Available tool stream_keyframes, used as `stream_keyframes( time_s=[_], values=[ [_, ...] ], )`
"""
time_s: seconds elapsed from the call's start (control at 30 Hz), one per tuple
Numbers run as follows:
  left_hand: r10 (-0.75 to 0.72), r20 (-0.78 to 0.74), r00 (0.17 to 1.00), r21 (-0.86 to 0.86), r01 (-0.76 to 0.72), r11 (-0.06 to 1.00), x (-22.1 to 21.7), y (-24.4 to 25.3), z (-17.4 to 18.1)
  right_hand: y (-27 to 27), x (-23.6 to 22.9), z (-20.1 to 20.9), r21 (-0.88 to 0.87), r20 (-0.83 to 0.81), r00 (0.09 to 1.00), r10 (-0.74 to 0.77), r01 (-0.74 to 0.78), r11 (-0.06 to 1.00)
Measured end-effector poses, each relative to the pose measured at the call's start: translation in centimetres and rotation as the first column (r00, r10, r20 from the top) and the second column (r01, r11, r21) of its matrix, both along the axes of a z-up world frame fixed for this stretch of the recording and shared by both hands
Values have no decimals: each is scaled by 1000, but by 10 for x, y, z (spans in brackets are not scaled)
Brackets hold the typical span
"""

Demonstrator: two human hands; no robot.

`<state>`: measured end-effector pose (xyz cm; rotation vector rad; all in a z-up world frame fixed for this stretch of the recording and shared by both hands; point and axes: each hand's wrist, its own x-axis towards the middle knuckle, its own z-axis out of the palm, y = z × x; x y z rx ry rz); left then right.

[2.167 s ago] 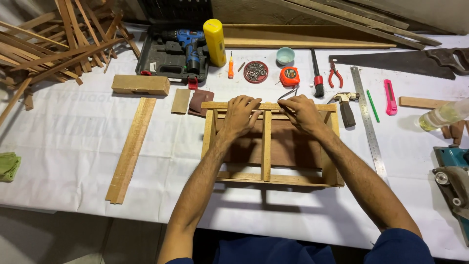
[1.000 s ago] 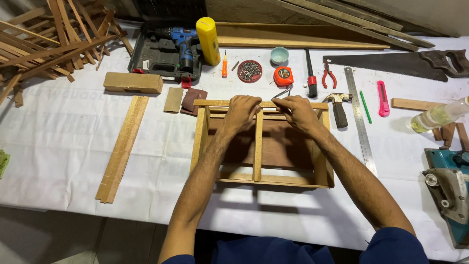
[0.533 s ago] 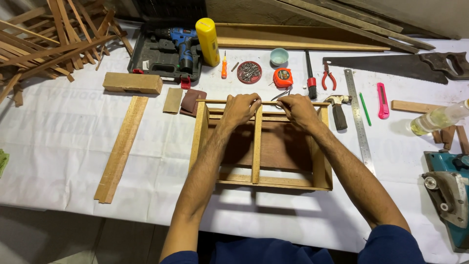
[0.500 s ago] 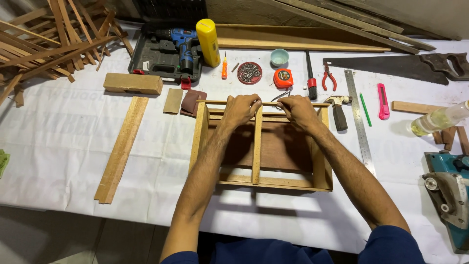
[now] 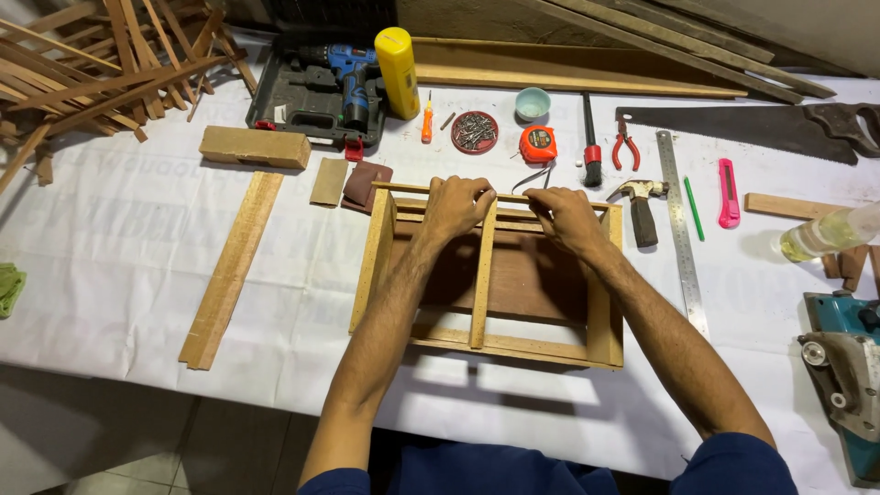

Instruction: The person uses a handheld electric planer to smooth thin wooden strips on a workbench. They then place the planed strips into a partially assembled wooden frame and adjust the frame's position on the table.

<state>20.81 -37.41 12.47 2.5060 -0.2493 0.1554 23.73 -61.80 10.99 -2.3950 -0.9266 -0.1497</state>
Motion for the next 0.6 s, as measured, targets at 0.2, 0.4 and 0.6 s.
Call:
stream_keyframes(
  time_s=[0.2, 0.4, 0.6],
  values=[
    [-6, 166, 986, -49, 14, 999, -6, -2, -11, -2, -7, 13, -76, 51, 998, -38, 41, 996],
    [-41, 137, 990, -168, 65, 984, -2, -2, -11, -14, -5, 18, -88, 78, 997, -9, 16, 996],
    [-53, 138, 989, -57, 61, 996, 8, 1, -31, -34, 1, 6, -97, 119, 993, -10, 22, 995]
  ],
)
